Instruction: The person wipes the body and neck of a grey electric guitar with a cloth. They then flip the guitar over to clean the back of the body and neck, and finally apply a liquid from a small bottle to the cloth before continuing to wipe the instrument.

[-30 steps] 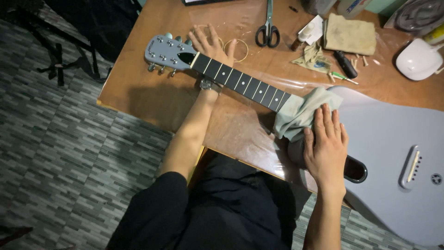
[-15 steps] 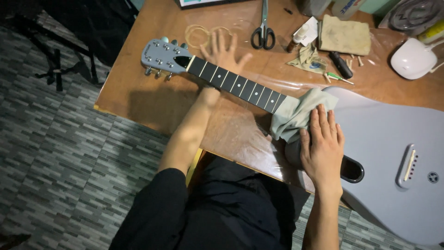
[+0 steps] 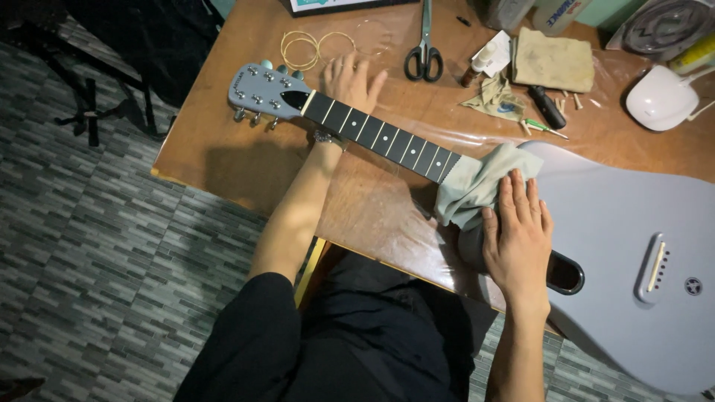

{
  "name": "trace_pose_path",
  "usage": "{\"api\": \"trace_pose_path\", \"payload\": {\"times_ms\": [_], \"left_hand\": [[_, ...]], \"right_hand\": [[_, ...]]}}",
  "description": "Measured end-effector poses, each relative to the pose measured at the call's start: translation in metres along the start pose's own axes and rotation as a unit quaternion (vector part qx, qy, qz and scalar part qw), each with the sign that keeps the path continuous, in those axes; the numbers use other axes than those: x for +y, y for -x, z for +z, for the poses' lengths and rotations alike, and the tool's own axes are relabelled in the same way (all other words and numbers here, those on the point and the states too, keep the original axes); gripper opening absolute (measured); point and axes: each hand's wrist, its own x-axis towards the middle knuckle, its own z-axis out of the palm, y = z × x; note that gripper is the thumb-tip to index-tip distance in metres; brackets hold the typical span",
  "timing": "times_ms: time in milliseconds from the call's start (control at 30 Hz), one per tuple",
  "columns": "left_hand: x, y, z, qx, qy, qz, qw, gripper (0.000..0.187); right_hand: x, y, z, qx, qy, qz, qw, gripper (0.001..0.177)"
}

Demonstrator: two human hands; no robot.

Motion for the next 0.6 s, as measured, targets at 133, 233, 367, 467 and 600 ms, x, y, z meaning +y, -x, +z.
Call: {"api": "trace_pose_path", "payload": {"times_ms": [133,233,367,467,600], "left_hand": [[0.0,-0.017,-0.004,0.173,0.102,0.024,0.979,0.042],[0.0,-0.029,-0.003,0.186,0.098,0.02,0.977,0.026],[-0.013,-0.046,0.019,0.063,0.052,0.019,0.996,0.034],[-0.004,-0.047,0.012,0.002,-0.01,0.056,0.998,0.028],[0.006,-0.05,0.004,-0.005,-0.076,0.076,0.994,0.046]], "right_hand": [[0.0,0.0,0.0,-0.001,0.003,0.001,1.0,0.054],[0.0,0.0,0.0,-0.002,0.002,0.003,1.0,0.054],[0.001,0.0,0.002,0.001,-0.004,0.003,1.0,0.054],[-0.002,-0.001,-0.002,-0.003,-0.003,0.002,1.0,0.054],[-0.001,-0.001,-0.001,-0.003,-0.004,0.002,1.0,0.054]]}}
